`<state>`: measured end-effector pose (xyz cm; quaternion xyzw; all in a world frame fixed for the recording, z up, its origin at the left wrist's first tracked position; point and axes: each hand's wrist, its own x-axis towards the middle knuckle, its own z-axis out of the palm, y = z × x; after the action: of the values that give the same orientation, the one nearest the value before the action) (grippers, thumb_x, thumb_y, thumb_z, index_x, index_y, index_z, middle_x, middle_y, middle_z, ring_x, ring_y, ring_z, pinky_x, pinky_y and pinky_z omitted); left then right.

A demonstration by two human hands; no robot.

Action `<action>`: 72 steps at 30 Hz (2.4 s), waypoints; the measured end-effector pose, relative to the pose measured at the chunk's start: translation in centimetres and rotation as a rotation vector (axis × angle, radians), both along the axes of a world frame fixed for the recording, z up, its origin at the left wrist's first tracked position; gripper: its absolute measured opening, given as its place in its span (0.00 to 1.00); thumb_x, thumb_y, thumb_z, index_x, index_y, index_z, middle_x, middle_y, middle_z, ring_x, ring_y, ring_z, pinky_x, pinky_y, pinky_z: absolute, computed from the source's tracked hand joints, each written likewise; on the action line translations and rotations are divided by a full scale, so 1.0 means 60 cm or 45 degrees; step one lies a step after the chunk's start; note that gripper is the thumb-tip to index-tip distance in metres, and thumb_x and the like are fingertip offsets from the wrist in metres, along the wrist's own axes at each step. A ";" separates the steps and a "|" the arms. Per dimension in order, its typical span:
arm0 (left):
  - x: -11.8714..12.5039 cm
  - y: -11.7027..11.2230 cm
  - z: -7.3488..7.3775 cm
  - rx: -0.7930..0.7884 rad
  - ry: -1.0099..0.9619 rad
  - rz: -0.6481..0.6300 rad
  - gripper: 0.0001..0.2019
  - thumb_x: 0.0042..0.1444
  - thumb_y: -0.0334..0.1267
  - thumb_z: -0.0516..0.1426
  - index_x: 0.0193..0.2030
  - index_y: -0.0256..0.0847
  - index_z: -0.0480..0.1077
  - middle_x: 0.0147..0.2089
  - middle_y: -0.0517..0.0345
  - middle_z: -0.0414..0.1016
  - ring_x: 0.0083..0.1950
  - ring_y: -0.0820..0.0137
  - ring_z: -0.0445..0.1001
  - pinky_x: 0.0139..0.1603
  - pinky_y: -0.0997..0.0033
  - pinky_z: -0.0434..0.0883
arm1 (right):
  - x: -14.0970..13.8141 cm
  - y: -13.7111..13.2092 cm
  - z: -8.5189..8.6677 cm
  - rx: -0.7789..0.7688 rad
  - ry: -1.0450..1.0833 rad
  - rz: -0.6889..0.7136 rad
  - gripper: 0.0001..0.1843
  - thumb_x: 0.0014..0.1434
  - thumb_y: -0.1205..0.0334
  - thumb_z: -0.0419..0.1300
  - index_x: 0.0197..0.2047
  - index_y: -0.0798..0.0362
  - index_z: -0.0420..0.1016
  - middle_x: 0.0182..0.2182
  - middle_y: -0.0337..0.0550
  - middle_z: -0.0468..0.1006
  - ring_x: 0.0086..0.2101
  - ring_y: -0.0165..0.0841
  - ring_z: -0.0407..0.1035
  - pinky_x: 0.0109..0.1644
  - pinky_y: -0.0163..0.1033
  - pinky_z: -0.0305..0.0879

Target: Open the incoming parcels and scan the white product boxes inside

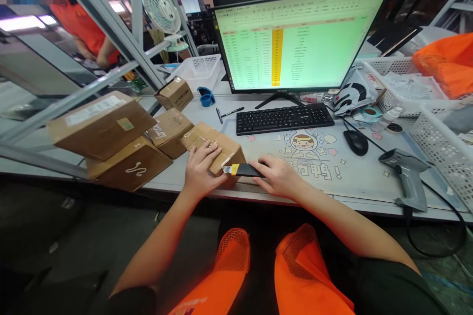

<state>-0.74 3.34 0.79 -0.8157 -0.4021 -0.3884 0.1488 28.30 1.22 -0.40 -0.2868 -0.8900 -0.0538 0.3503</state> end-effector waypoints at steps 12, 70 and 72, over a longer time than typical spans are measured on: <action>-0.055 -0.004 0.018 -0.141 0.052 -0.194 0.25 0.63 0.45 0.61 0.64 0.36 0.72 0.66 0.41 0.72 0.74 0.48 0.64 0.75 0.37 0.54 | 0.173 0.071 -0.002 -0.057 0.111 -0.852 0.30 0.73 0.48 0.51 0.63 0.62 0.76 0.48 0.58 0.73 0.42 0.48 0.70 0.45 0.49 0.72; -0.063 -0.013 -0.006 -0.017 -0.054 0.175 0.31 0.55 0.50 0.66 0.62 0.36 0.71 0.61 0.39 0.74 0.70 0.49 0.67 0.71 0.45 0.62 | 0.070 0.164 -0.040 -0.077 0.302 -0.569 0.30 0.72 0.49 0.51 0.64 0.63 0.75 0.45 0.58 0.72 0.42 0.47 0.70 0.48 0.50 0.73; -0.091 -0.016 0.009 -0.164 0.005 0.093 0.38 0.55 0.57 0.67 0.67 0.38 0.67 0.66 0.38 0.70 0.73 0.48 0.63 0.73 0.43 0.59 | 0.114 0.153 -0.040 -0.109 0.375 -0.702 0.32 0.71 0.47 0.53 0.63 0.65 0.76 0.45 0.58 0.73 0.44 0.48 0.71 0.51 0.50 0.72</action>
<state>-6.18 2.38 1.32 -0.8091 -0.4553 -0.3546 0.1108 35.17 10.41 -2.80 -0.5365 -0.7198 -0.0672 0.4354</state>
